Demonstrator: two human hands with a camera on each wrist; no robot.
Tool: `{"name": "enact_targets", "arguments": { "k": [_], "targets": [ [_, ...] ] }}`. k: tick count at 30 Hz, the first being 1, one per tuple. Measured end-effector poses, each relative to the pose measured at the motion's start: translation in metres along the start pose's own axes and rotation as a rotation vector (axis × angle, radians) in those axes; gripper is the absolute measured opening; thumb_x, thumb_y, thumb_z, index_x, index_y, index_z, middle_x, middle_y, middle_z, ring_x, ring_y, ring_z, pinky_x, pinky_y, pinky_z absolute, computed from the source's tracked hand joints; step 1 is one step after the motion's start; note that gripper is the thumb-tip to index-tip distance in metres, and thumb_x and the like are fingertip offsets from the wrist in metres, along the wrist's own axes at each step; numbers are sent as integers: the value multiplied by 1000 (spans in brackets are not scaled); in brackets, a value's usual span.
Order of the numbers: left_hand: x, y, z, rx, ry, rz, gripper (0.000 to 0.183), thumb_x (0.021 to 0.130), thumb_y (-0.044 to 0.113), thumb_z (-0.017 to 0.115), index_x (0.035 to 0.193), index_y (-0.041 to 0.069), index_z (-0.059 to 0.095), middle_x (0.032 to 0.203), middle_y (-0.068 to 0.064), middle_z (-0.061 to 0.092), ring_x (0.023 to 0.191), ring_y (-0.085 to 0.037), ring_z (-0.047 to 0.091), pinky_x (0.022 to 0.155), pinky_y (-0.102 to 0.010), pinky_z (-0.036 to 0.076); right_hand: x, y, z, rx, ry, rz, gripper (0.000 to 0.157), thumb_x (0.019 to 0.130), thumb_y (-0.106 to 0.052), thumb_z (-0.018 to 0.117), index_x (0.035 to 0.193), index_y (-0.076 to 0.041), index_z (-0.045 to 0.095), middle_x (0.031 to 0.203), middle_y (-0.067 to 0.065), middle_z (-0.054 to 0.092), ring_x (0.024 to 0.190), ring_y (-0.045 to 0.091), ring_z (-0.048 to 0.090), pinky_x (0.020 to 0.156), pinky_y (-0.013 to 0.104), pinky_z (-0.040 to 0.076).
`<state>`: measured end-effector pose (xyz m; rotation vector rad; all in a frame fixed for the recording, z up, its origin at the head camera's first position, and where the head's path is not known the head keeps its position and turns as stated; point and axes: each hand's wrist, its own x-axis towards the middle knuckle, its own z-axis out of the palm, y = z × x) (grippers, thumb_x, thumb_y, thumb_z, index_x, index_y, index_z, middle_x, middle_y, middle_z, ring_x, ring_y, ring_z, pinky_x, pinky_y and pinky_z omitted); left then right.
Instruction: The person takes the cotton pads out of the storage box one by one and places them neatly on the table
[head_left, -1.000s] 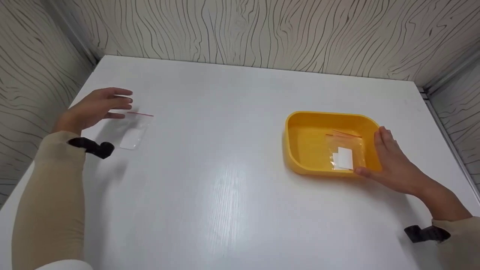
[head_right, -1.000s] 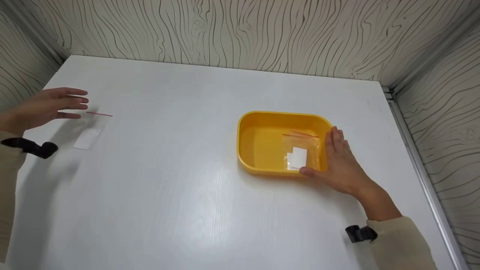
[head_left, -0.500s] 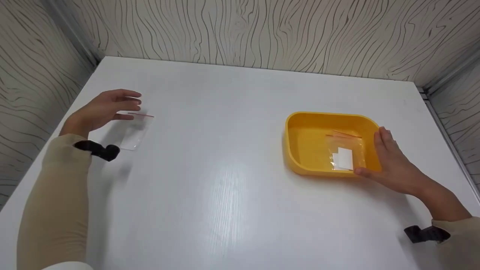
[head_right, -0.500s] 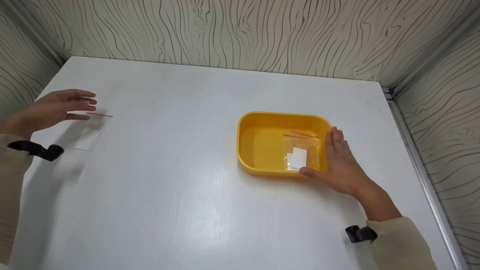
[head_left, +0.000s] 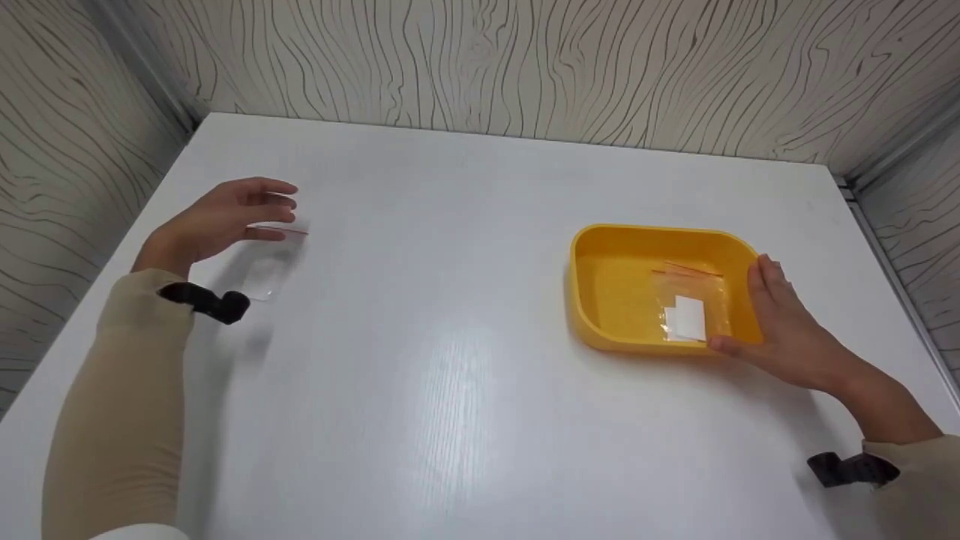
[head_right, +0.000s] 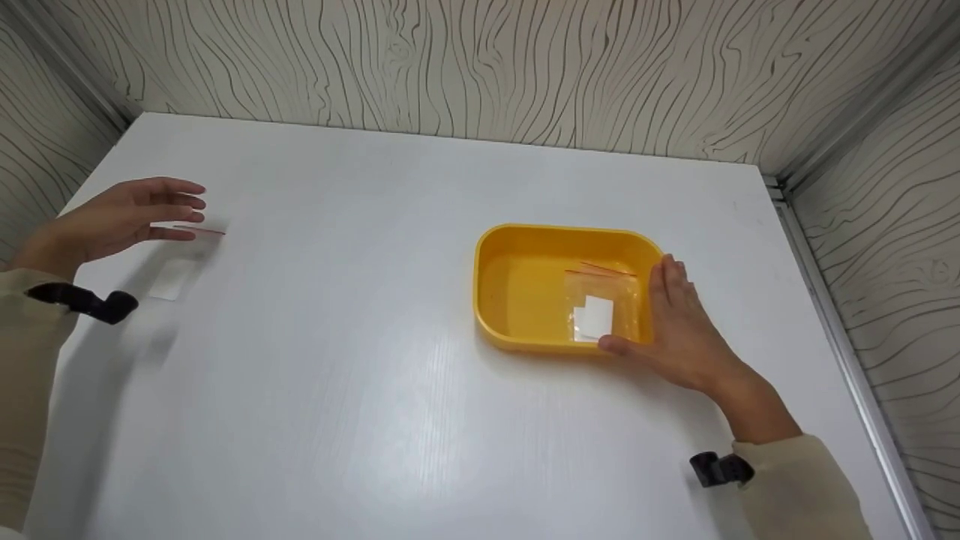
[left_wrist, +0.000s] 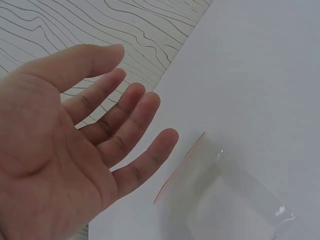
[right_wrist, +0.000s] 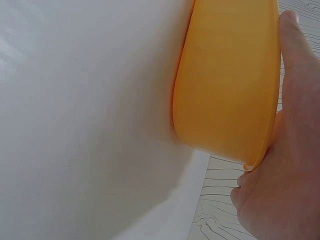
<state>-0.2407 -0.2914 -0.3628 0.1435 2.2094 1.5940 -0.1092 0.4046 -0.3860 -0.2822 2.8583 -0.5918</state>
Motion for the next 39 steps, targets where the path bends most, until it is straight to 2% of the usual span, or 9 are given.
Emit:
{"name": "enact_targets", "arguments": {
  "k": [9, 16, 22, 31, 39],
  "targets": [
    [4, -2, 8, -40, -6, 44, 48, 101, 16, 66, 144, 6, 48, 140, -12, 48, 123, -17, 56, 101, -33, 53, 0, 0, -1, -4, -10, -8, 120, 93, -49, 70, 154, 8, -17, 163, 26, -24, 150, 49, -15, 116, 71, 6],
    [5, -3, 13, -46, 7, 58, 53, 99, 21, 69, 146, 8, 47, 142, -10, 49, 126, -21, 54, 101, -29, 53, -2, 2, -1, 30, 9, -50, 119, 93, -43, 72, 154, 8, -16, 163, 26, -24, 150, 47, -20, 120, 65, -5],
    [7, -3, 17, -80, 12, 75, 52, 99, 18, 69, 145, 7, 48, 144, -12, 48, 127, -21, 53, 100, -29, 53, -2, 1, -1, 20, 3, -34, 118, 93, -45, 71, 155, 8, -15, 164, 26, -23, 150, 46, -18, 118, 69, 0],
    [9, -5, 23, -90, -14, 127, 47, 101, 16, 66, 144, 7, 50, 137, -9, 53, 128, -29, 54, 99, -30, 53, -2, 2, 0, 18, 0, -29, 119, 92, -46, 71, 155, 7, -15, 164, 25, -23, 151, 46, -18, 118, 70, 2],
    [9, -1, 27, -37, -30, 135, 48, 100, 20, 67, 144, 8, 50, 140, -11, 52, 124, -21, 57, 100, -30, 53, -1, 0, -1, 19, -5, -3, 119, 92, -48, 70, 155, 5, -16, 164, 24, -23, 151, 46, -18, 116, 72, 5]
  ]
}}
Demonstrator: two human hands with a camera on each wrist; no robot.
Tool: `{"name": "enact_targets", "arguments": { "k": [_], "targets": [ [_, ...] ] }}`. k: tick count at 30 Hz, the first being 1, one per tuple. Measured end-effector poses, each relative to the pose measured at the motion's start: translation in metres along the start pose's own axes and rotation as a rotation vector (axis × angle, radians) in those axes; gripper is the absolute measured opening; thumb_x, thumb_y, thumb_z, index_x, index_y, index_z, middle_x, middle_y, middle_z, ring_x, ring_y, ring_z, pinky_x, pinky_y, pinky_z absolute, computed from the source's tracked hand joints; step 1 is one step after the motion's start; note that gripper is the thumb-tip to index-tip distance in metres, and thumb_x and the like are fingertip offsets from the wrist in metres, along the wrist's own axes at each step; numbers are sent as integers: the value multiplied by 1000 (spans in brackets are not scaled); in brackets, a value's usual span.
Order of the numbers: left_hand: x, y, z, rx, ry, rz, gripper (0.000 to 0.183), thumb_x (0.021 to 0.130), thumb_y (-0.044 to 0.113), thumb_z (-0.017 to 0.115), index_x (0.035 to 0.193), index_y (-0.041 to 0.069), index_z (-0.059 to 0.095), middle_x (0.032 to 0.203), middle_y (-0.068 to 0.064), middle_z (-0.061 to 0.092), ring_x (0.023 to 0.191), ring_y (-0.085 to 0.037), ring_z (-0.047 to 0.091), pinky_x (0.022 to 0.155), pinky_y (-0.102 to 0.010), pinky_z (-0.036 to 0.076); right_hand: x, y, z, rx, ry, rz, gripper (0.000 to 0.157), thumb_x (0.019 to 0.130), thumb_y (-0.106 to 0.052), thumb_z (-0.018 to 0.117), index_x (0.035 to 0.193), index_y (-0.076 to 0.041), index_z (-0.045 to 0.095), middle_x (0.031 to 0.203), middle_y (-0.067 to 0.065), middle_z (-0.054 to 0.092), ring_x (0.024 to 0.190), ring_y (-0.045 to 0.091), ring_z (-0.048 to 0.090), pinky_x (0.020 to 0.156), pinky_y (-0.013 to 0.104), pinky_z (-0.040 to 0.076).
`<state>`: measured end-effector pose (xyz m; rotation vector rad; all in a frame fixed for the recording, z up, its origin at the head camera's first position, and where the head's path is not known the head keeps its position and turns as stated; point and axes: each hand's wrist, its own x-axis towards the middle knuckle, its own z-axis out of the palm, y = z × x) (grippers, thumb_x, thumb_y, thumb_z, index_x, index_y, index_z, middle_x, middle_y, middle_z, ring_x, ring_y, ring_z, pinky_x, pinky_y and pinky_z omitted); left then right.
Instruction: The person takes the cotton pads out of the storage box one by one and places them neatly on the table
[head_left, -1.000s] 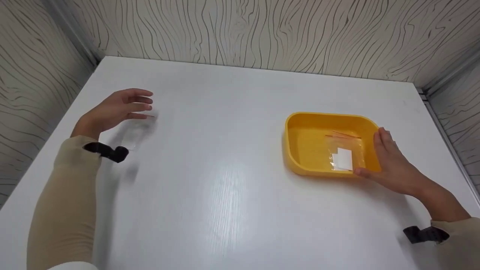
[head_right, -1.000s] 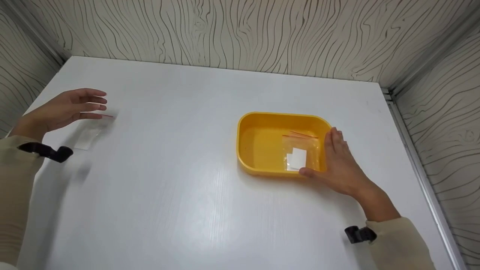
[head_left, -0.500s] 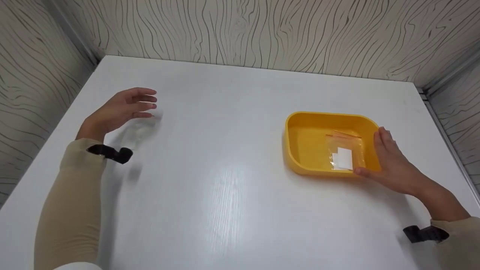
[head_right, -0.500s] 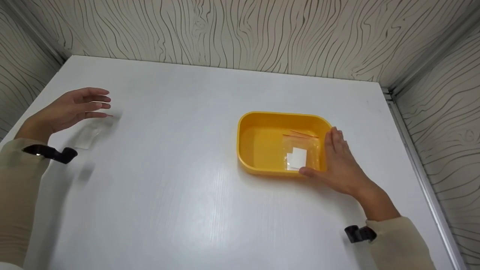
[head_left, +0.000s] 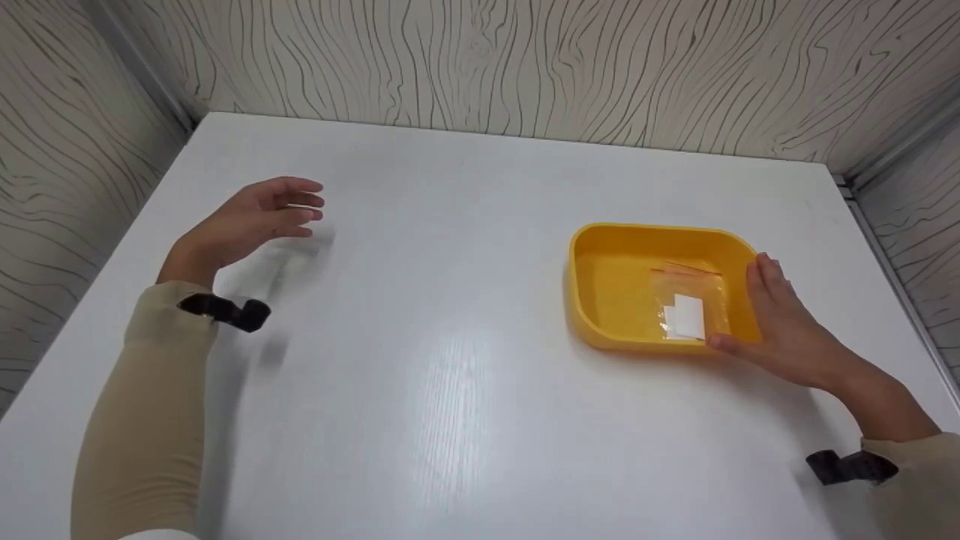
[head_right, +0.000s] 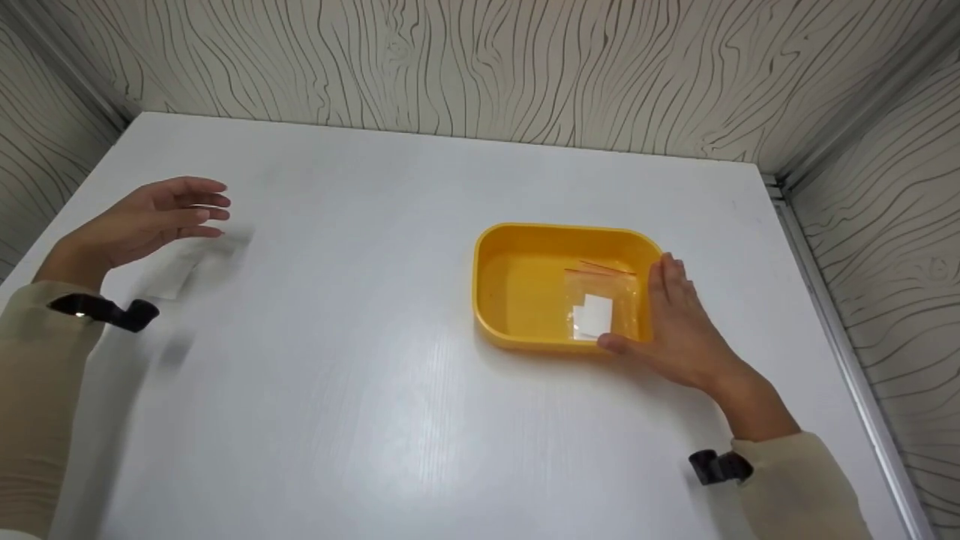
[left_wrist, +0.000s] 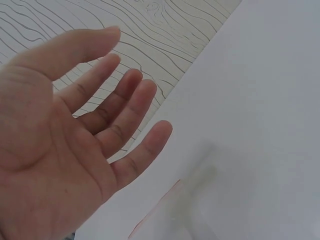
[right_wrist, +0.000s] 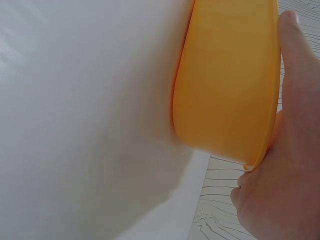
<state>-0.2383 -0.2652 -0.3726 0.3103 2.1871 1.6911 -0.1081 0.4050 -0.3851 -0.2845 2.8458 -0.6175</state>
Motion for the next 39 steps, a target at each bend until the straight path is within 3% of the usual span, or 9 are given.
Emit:
{"name": "enact_targets", "arguments": {
  "k": [5, 10, 18, 24, 39],
  "targets": [
    [1, 1, 2, -13, -2, -11, 49, 100, 19, 68, 144, 8, 50, 141, -13, 51, 128, -27, 55, 101, -31, 53, 0, 0, -1, -10, 0, -15, 119, 93, -47, 70, 154, 8, -15, 163, 27, -23, 151, 45, -19, 118, 68, 1],
    [2, 0, 2, -18, -3, -16, 49, 100, 18, 68, 144, 8, 50, 143, -15, 50, 126, -23, 55, 101, -31, 52, 0, 0, -1, -13, 4, -24, 119, 93, -47, 70, 154, 9, -15, 163, 26, -23, 151, 45, -19, 120, 66, -1],
    [4, 2, 4, 2, -8, -9, 49, 100, 19, 67, 144, 8, 50, 141, -11, 52, 126, -22, 55, 101, -30, 53, 1, -1, -1, -15, 11, -2, 120, 91, -48, 71, 155, 7, -15, 164, 26, -22, 151, 47, -14, 115, 74, 9],
    [6, 5, 7, 16, -8, -15, 49, 100, 21, 68, 144, 9, 50, 144, -16, 50, 127, -22, 55, 100, -30, 53, 1, 0, -1, -17, 9, -2, 119, 92, -49, 70, 155, 7, -15, 164, 25, -23, 151, 47, -15, 114, 74, 8],
    [11, 11, 11, -13, -44, 10, 48, 100, 19, 67, 144, 9, 51, 139, -9, 53, 127, -22, 55, 100, -29, 53, 2, 0, -2, -3, 4, -11, 121, 92, -47, 72, 154, 8, -16, 163, 28, -22, 150, 49, -16, 115, 73, 6]
  ]
}}
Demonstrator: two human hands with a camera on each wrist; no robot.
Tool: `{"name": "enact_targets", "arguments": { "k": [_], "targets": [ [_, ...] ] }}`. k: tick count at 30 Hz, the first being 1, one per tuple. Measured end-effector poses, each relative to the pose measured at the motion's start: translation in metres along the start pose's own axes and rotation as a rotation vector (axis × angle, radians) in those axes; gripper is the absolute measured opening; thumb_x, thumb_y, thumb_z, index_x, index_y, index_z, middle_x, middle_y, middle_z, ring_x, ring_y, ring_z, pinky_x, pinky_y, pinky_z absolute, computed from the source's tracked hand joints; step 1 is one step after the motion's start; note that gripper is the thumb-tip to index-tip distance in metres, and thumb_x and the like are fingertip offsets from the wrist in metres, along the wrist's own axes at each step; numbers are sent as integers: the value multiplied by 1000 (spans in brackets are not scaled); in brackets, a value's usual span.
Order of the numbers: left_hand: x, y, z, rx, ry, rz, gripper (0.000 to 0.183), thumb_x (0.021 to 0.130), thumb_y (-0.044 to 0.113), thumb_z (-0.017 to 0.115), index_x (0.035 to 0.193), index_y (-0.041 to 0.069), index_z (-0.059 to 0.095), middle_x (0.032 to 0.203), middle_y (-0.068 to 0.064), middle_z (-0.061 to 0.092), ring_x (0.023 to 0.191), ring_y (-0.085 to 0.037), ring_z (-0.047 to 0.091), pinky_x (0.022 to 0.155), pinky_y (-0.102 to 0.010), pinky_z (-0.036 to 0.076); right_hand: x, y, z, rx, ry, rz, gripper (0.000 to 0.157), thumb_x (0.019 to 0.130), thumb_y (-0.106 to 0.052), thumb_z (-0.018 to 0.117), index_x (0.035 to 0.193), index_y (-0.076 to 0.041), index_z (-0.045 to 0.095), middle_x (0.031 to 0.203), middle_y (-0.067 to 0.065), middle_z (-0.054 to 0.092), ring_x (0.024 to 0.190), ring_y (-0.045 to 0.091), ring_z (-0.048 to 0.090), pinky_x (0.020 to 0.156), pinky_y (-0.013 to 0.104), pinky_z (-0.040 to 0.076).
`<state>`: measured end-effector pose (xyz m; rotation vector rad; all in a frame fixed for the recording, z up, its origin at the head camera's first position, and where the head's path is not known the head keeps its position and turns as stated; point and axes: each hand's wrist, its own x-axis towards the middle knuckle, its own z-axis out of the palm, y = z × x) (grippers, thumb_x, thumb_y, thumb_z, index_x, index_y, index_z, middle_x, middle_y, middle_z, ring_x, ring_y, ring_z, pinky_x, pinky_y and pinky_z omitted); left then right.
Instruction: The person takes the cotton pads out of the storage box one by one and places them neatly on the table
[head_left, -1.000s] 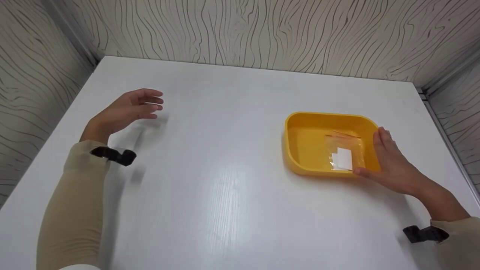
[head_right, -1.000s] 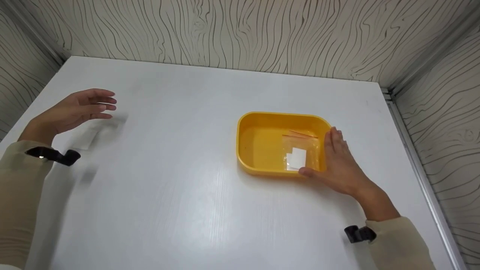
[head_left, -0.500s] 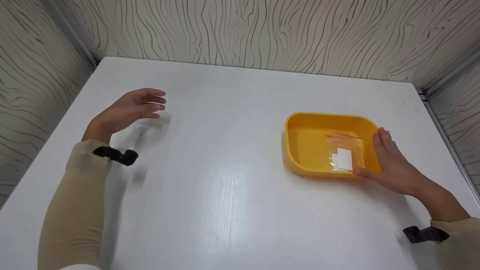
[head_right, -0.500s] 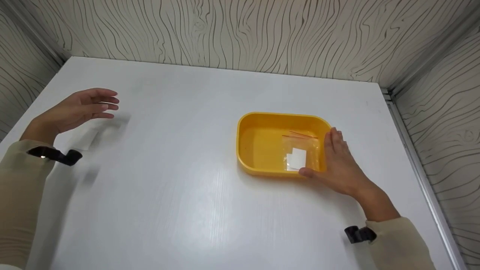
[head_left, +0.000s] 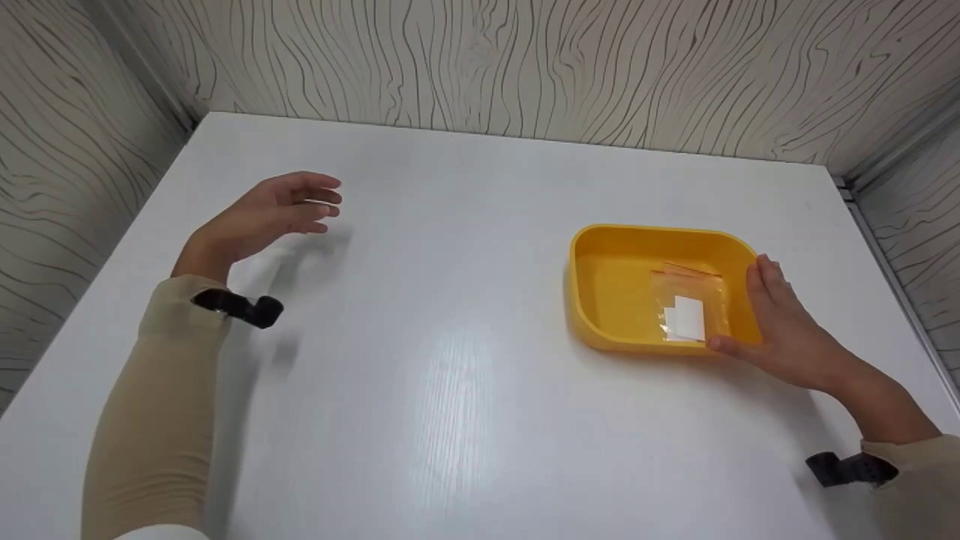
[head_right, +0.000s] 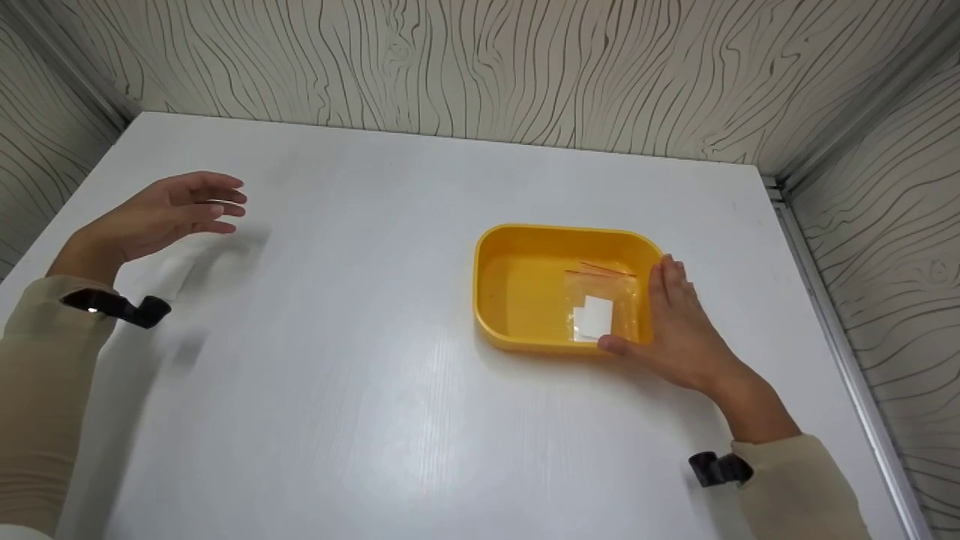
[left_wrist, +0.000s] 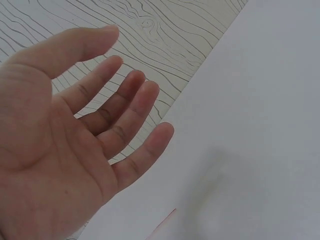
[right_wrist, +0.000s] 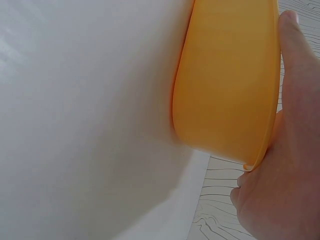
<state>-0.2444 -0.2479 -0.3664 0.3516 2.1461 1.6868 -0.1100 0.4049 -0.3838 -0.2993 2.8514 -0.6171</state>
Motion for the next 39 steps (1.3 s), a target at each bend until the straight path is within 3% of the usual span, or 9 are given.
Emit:
{"name": "enact_targets", "arguments": {
  "k": [21, 28, 39],
  "targets": [
    [6, 10, 13, 8, -24, -12, 48, 101, 18, 65, 146, 9, 50, 140, -10, 54, 129, -22, 55, 103, -32, 51, 0, 0, 1, -22, -9, 13, 121, 92, -49, 71, 155, 7, -16, 164, 27, -21, 151, 47, -17, 115, 73, 8],
    [10, 11, 16, -1, -64, 30, 47, 101, 17, 65, 145, 8, 50, 139, -10, 54, 127, -21, 56, 102, -31, 51, -1, -1, 1, -4, -9, 16, 119, 93, -48, 69, 154, 8, -16, 163, 26, -23, 151, 45, -19, 118, 70, 2],
    [15, 14, 25, -26, -85, 49, 48, 100, 15, 66, 144, 8, 51, 139, -10, 54, 127, -23, 55, 101, -31, 52, -1, 0, 1, -9, -8, 16, 119, 93, -49, 69, 155, 7, -16, 163, 24, -25, 151, 45, -19, 116, 73, 5]
  ]
}}
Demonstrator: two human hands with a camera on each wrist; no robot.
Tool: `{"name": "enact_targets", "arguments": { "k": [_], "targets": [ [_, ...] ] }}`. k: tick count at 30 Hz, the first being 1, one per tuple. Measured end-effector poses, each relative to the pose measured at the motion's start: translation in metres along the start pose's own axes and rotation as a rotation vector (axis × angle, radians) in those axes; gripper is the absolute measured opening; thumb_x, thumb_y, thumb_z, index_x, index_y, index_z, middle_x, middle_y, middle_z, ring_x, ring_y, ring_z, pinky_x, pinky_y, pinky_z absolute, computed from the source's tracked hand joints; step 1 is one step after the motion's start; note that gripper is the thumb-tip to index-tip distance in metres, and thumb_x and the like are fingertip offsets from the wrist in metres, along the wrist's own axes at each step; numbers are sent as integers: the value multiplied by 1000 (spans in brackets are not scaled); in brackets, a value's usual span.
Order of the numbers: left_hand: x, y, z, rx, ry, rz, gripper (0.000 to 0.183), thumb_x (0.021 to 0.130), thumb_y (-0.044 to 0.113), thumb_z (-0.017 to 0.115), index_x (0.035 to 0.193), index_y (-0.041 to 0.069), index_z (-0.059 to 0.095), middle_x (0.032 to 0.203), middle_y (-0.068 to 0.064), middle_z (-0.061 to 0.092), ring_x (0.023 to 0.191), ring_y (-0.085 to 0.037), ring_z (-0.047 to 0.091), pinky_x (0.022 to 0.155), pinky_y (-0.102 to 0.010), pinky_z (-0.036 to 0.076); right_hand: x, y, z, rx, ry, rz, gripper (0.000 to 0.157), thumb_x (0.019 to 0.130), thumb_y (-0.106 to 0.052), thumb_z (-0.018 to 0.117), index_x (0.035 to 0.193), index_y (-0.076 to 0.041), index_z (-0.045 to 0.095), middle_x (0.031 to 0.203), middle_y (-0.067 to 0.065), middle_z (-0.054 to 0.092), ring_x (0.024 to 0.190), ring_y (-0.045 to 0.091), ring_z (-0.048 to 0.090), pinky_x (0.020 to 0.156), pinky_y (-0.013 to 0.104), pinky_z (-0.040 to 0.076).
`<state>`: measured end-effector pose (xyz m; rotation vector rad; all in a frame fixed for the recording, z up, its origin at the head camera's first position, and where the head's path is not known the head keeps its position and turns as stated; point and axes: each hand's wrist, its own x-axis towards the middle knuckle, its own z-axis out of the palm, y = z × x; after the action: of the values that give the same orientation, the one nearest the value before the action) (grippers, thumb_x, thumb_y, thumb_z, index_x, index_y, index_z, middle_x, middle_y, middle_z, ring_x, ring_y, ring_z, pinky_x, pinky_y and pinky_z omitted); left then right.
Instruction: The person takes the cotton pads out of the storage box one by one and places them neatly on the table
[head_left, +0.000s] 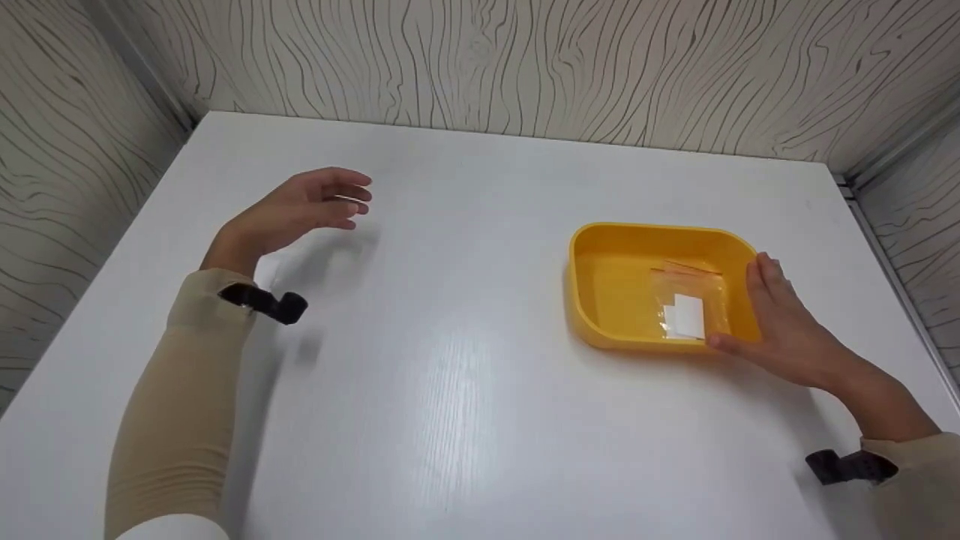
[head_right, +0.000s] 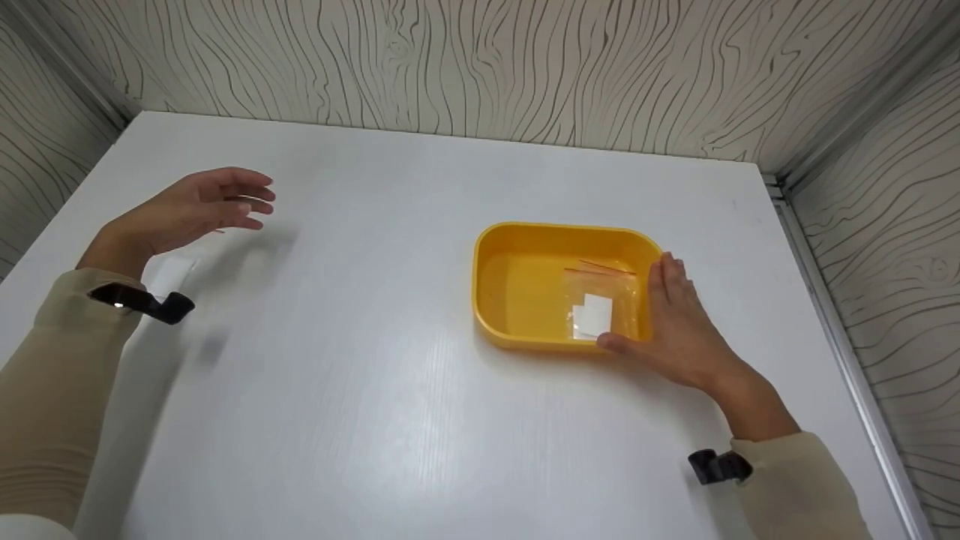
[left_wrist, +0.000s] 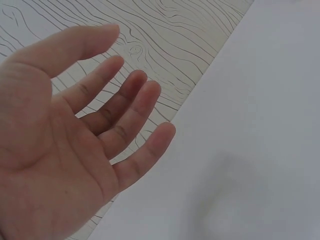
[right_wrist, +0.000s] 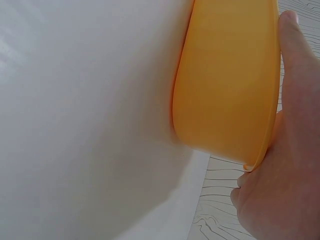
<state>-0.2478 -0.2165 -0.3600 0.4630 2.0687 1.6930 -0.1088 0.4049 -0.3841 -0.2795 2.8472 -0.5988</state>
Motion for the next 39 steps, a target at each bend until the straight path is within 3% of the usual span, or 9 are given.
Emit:
{"name": "enact_targets", "arguments": {
  "k": [18, 39],
  "targets": [
    [7, 6, 9, -33, -38, 24, 46, 97, 4, 64, 142, 9, 53, 136, -11, 56, 127, -24, 55, 104, -34, 50, 0, 1, 0, 2, 8, -14, 119, 93, -48, 70, 155, 7, -14, 164, 25, -22, 150, 46, -18, 117, 71, 3],
    [21, 10, 25, -35, -63, 39, 48, 97, 11, 67, 142, 6, 52, 134, -11, 57, 125, -26, 55, 102, -35, 51, 0, 1, 0, 6, 7, -18, 118, 93, -47, 70, 155, 7, -14, 164, 26, -22, 150, 46, -18, 116, 72, 3]
  ]
}}
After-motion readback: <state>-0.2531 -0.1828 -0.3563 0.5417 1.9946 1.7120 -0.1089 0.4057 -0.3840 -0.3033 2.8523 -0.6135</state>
